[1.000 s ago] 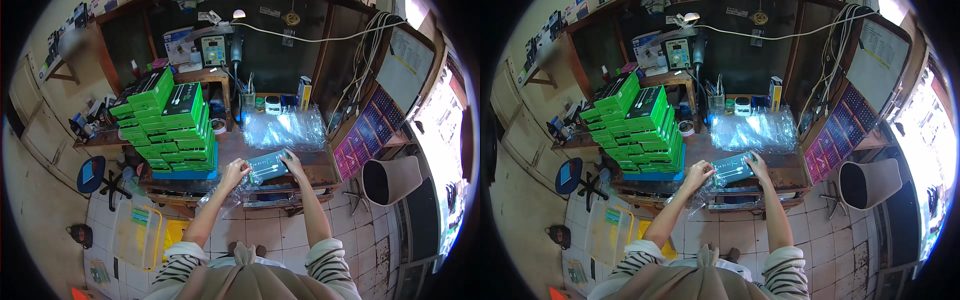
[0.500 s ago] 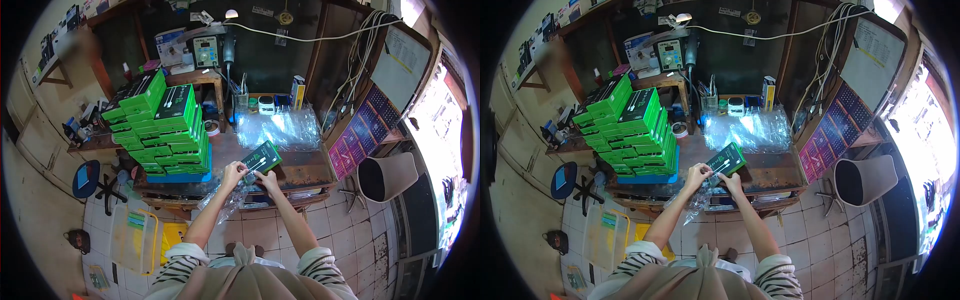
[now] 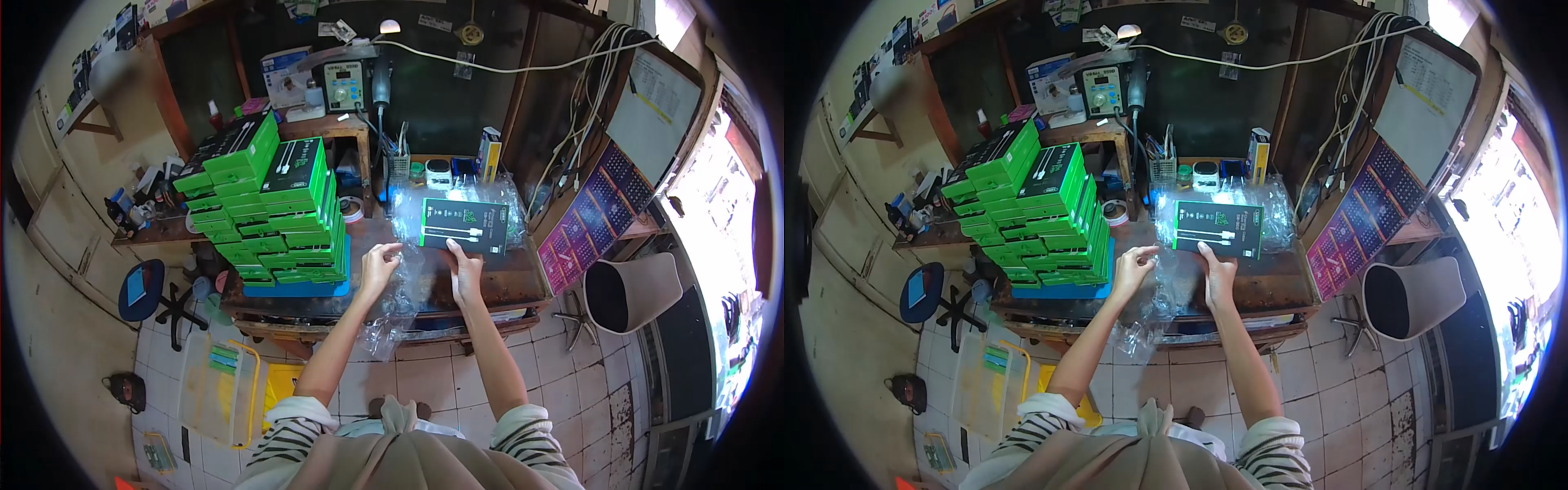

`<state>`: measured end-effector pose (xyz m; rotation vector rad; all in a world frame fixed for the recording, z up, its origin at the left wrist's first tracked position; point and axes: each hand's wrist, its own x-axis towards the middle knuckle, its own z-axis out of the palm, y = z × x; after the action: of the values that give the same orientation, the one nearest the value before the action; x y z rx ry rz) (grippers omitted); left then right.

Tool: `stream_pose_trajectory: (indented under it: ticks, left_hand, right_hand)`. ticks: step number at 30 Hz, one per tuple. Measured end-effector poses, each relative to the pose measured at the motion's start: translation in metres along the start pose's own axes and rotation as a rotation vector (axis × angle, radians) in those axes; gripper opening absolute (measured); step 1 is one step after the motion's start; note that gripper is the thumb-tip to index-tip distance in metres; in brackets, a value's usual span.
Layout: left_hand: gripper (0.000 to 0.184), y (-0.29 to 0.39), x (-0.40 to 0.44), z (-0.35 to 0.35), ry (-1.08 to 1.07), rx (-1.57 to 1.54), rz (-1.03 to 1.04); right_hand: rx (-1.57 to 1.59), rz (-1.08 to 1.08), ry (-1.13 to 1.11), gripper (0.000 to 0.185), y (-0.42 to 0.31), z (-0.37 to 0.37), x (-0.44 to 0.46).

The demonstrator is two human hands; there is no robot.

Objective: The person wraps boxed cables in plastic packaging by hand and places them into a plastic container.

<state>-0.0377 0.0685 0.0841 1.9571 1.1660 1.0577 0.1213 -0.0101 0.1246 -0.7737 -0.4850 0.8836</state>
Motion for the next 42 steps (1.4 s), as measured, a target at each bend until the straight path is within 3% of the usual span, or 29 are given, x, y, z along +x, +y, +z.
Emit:
stream_pose_trajectory:
  ticks: [7, 13, 16, 19, 23, 25, 32, 35, 37, 42]
  left_hand:
    - [0.036, 0.022, -0.002, 0.009, 0.059, -0.059, 0.04]
    - [0.032, 0.027, 0.0, 0.005, 0.101, -0.072, 0.062]
    - [0.027, 0.028, -0.001, 0.006, 0.177, -0.097, 0.039]
    - [0.021, 0.015, 0.007, 0.01, 0.162, -0.218, -0.08]
    - [0.026, 0.016, 0.008, 0.008, 0.133, -0.317, -0.108]
    - [0.03, 0.023, 0.005, 0.006, 0.128, -0.353, -0.113]
    - [0.015, 0.043, 0.001, 0.0, 0.076, -0.327, -0.182]
    - [0.014, 0.036, 0.004, 0.002, 0.08, -0.318, -0.181]
    - [0.015, 0.038, 0.004, -0.001, 0.035, -0.345, -0.246]
    - [0.013, 0.023, 0.006, 0.001, 0.025, -0.533, -0.258]
  right_hand:
    - [-0.222, 0.115, 0.018, 0.031, 0.01, -0.002, -0.005]
    - [-0.205, 0.073, -0.065, 0.04, 0.009, -0.008, -0.019]
    - [-0.427, -0.108, -0.08, 0.044, 0.017, -0.019, -0.016]
    - [-0.42, -0.134, -0.102, 0.044, 0.016, -0.023, -0.019]
    - [-0.348, -0.19, -0.054, 0.04, 0.004, -0.011, -0.031]
    - [-0.474, -0.257, 0.004, 0.038, 0.0, -0.008, -0.033]
    - [-0.381, -0.335, 0.038, 0.034, 0.002, -0.005, -0.032]
    - [-0.374, -0.256, -0.001, 0.033, 0.002, -0.01, -0.036]
    - [-0.613, -0.417, -0.109, 0.033, 0.006, -0.017, -0.033]
    - [-0.773, -0.404, -0.208, 0.028, 0.015, -0.041, -0.031]
